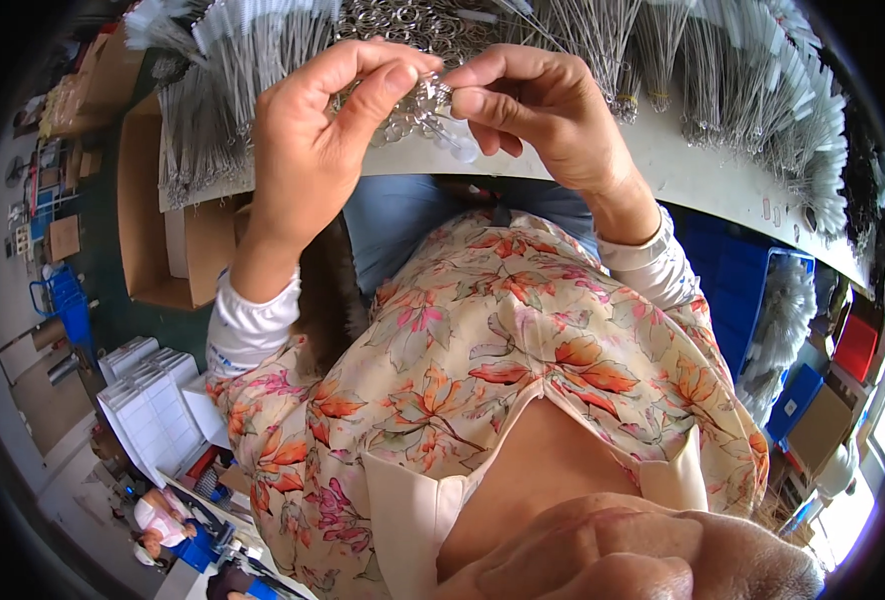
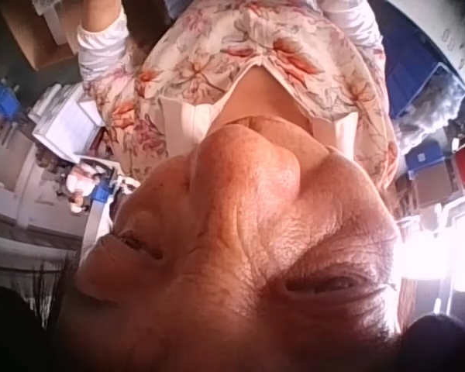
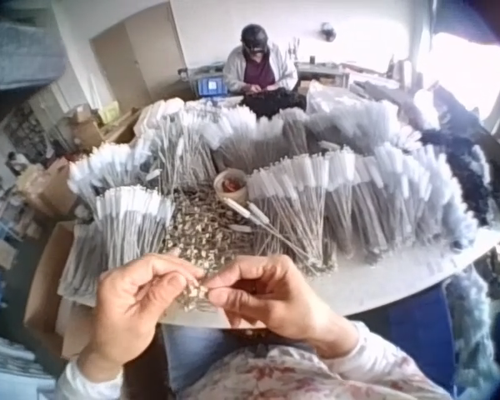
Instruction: Attaching metal rings and clips to white bristle brushes and sorting them on a table
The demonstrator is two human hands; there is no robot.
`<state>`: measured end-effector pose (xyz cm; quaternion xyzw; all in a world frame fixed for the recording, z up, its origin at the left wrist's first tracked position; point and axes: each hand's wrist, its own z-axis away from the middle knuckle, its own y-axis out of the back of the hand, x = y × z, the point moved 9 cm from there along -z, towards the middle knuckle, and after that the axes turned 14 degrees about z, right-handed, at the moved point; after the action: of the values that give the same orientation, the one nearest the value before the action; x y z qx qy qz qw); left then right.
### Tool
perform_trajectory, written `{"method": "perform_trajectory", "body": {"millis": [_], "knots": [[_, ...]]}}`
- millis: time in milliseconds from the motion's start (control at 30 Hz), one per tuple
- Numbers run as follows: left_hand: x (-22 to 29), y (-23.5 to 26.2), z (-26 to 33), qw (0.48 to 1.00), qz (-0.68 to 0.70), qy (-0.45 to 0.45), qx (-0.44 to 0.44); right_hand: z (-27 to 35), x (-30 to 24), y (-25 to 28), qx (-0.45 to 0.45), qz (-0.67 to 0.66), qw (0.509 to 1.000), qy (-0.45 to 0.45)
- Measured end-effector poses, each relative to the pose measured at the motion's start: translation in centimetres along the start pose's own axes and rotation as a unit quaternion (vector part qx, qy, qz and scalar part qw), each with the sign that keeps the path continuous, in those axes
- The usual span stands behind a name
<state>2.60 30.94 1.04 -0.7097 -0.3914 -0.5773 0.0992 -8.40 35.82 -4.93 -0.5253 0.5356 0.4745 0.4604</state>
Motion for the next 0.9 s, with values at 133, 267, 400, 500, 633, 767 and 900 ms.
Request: {"method": "perform_trajectory", "body": {"millis": [133, 267, 400, 500, 633, 767, 900], "knots": [[-2.7, 0.8, 0.2, 0.958, 0.272, -0.010, 0.086, 0.0, 0.3, -0.4, 0.069, 0.009, 0.996, 0.059], [-3.5, 1.1, 1.7, 0.916, 0.350, 0.006, 0.195, -0.8, 1.1, -2.3, 0.093, -0.046, 0.988, 0.119], [-2.9, 3.9, 4.8, 0.928, 0.267, 0.086, 0.244, -1.1, 4.2, -4.9, 0.003, 0.095, 0.994, 0.048], [-3.2, 7.2, 8.2, 0.944, 0.200, 0.109, 0.239, 0.0, 7.4, -4.2, -0.039, 0.092, 0.995, -0.007], [-9.7, 9.3, 16.3, 0.950, 0.102, 0.209, 0.207, 1.4, 10.6, -4.0, -0.088, 0.127, 0.985, -0.079], [-24.5, 6.9, 26.8, 0.888, -0.110, 0.394, 0.208, 3.3, 15.2, -3.6, -0.105, 0.134, 0.969, -0.178], [-34.0, 5.8, 29.9, 0.884, -0.306, 0.351, 0.044, 3.9, 17.2, -4.1, -0.120, 0.147, 0.949, -0.251]]}}
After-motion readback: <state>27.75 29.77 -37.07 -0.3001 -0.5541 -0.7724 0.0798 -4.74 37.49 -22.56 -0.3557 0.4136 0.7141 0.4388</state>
